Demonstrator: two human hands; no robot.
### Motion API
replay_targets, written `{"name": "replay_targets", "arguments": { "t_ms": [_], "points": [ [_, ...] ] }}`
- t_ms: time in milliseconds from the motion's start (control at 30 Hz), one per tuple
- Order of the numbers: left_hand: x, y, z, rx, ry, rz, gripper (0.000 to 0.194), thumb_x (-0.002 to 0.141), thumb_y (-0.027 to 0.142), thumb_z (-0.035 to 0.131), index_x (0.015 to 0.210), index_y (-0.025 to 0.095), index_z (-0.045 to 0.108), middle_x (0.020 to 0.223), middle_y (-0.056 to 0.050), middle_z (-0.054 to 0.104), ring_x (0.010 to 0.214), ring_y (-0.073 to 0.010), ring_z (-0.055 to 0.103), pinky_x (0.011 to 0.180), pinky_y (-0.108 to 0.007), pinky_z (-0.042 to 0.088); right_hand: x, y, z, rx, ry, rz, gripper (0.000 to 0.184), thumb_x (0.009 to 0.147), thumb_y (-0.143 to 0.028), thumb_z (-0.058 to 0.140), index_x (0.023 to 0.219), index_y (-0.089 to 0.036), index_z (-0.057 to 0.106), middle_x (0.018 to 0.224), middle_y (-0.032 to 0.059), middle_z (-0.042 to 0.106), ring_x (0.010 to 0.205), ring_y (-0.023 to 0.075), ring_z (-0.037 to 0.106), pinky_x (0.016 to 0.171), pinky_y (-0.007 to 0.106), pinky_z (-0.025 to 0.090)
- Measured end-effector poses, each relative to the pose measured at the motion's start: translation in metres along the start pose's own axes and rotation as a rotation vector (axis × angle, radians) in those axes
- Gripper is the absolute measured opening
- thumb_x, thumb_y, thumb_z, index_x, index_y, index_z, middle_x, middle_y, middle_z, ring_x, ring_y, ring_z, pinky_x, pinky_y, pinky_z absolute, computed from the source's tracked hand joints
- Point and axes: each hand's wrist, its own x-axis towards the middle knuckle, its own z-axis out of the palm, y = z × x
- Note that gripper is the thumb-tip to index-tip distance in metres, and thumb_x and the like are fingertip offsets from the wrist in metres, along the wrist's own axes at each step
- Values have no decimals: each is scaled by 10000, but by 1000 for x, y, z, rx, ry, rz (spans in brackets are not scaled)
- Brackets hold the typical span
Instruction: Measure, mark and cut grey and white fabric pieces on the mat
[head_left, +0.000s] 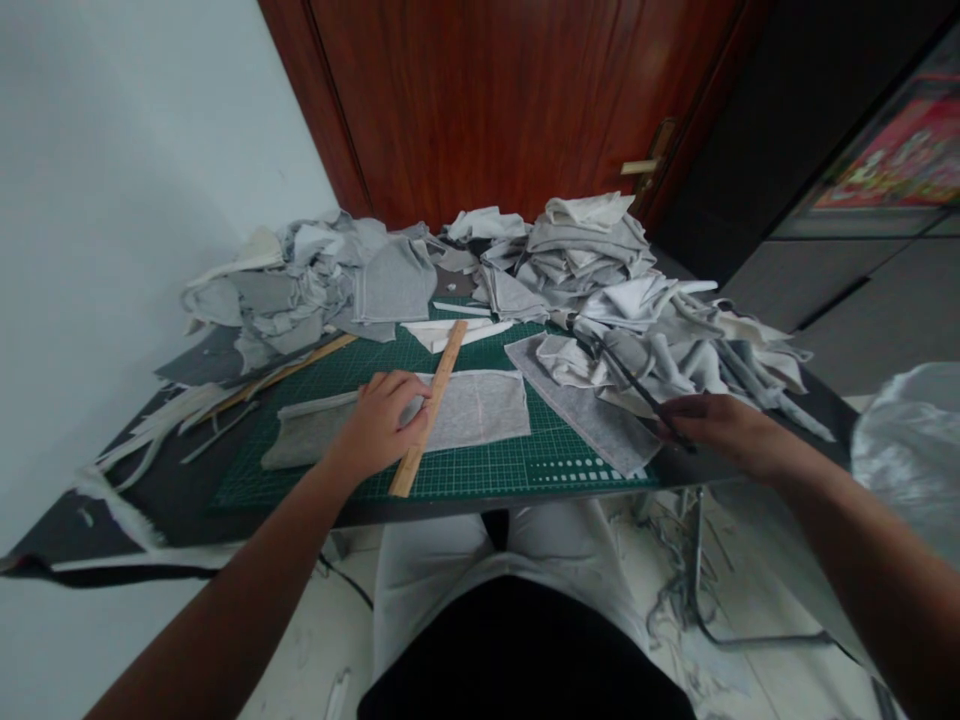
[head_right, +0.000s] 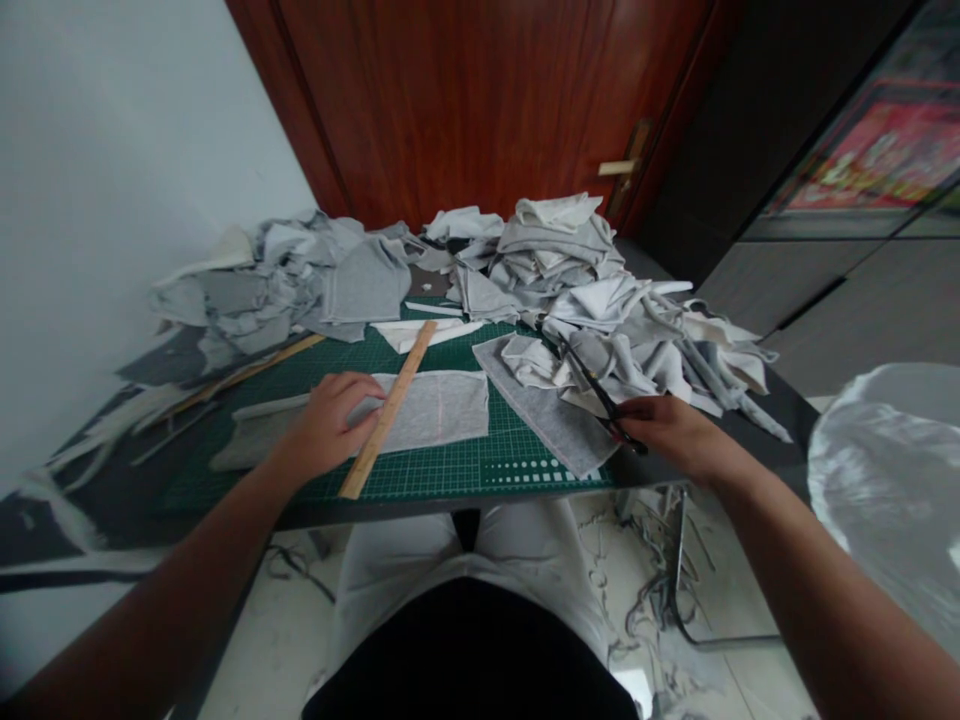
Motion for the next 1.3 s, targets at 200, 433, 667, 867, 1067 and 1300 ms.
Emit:
{"name": "replay_targets", "arguments": {
  "t_ms": [200,433,667,867,1067,1300],
  "points": [
    [-12,20,-6,-2,5,22,124,933,221,564,1014,206,657,1075,-63,689,1046,-263,575,919,-421,392,-48,-4,35,592,72,106,459,594,-494,916,874,-164,761,777,34,687,680,141,613,629,243,503],
    [-21,38,6,38,-39,26,82,873,208,703,948,210,669,981,-15,731,992,-260,614,859,-415,356,-129,-35,116,774,-231,194,473,719,-544,858,944,-153,716,855,44,689,723,132,645,689,248,503],
    [-23,48,14,76,-18,-8,91,849,186,741,873,203,654,898,-2,732,948,-262,622,823,-421,337,-156,-38,182,705,-593,288,694,664,-745,785,939,-136,596,810,46,679,602,100,621,594,224,430],
    [-24,52,20,77,-42,-20,108,857,194,743,869,208,637,902,-6,729,958,-266,623,824,-424,339,-153,-41,189,635,-656,341,806,609,-833,749,984,-148,552,905,85,701,626,109,636,581,224,440],
    [-23,52,27,75,-60,-5,89,868,199,744,913,207,668,945,-13,738,966,-270,627,821,-428,346,-155,-36,189,662,-629,330,711,765,-768,697,1065,-130,602,1031,124,725,677,106,673,608,205,446],
    [-23,53,29,89,-66,0,21,898,215,721,891,216,701,913,-14,737,950,-263,628,826,-434,350,-149,-39,193,726,-613,376,706,714,-732,769,1055,-127,642,981,96,736,635,102,672,587,196,454]
  ]
}}
